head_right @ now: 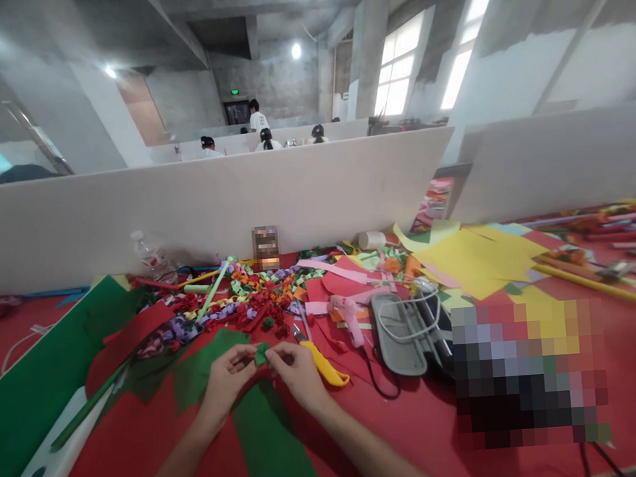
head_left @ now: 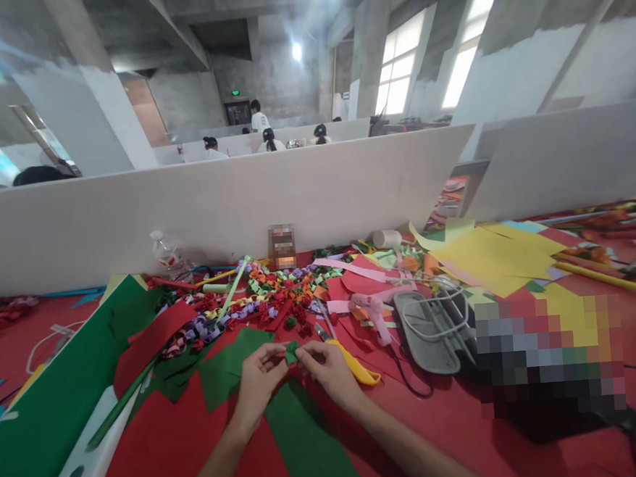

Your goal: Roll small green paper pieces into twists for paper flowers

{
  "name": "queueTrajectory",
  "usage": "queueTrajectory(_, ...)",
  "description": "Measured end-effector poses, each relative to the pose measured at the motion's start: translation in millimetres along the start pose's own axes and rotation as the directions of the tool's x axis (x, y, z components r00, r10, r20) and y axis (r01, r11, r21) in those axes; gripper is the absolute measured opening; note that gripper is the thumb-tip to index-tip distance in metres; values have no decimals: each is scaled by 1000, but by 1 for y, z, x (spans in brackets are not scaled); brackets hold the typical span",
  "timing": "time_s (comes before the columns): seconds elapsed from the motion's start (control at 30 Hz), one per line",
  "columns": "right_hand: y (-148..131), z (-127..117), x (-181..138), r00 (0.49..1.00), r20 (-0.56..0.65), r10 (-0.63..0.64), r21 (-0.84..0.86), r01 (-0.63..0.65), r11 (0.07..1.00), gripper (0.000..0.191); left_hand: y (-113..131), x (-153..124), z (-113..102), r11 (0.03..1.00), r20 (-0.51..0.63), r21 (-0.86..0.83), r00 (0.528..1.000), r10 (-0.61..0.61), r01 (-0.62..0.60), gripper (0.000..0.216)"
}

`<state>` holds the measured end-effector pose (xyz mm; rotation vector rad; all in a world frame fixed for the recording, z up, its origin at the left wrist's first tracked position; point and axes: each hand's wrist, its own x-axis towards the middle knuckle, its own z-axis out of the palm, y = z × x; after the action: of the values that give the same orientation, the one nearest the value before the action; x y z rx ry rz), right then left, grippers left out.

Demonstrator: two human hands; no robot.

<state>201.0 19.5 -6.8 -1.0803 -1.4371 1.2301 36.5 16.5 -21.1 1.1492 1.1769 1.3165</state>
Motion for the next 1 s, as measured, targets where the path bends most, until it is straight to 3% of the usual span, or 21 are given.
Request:
queueTrajectory(0.4, 3, -2, 0, 996, 66, 56, 78, -61, 995, 43, -2, -2, -5, 984, 140, -24, 975, -173, 178, 31)
queueTrajectory(0.53, 6, -2, 1, 997, 55, 50, 83, -55, 995, 43, 6, -3, -4, 998, 103, 70, 995, 2, -9, 21)
queueTrajectory(0.7, 10, -3, 2, 991, 59, 118, 164, -127, 978, 43, 15, -7, -3, 909, 136, 300, 956, 259, -289, 11)
queueTrajectory(0.87, 7, -1, 1, 988, 57, 141, 339, -152, 928, 43, 9, -6, -3, 937, 57, 231, 965, 255, -261, 9)
queueTrajectory(1.0, 8, 0, 0, 988, 64, 142, 365, -156, 918, 41, 4, -3, -3, 960, 29, 130, 968, 248, -249, 9)
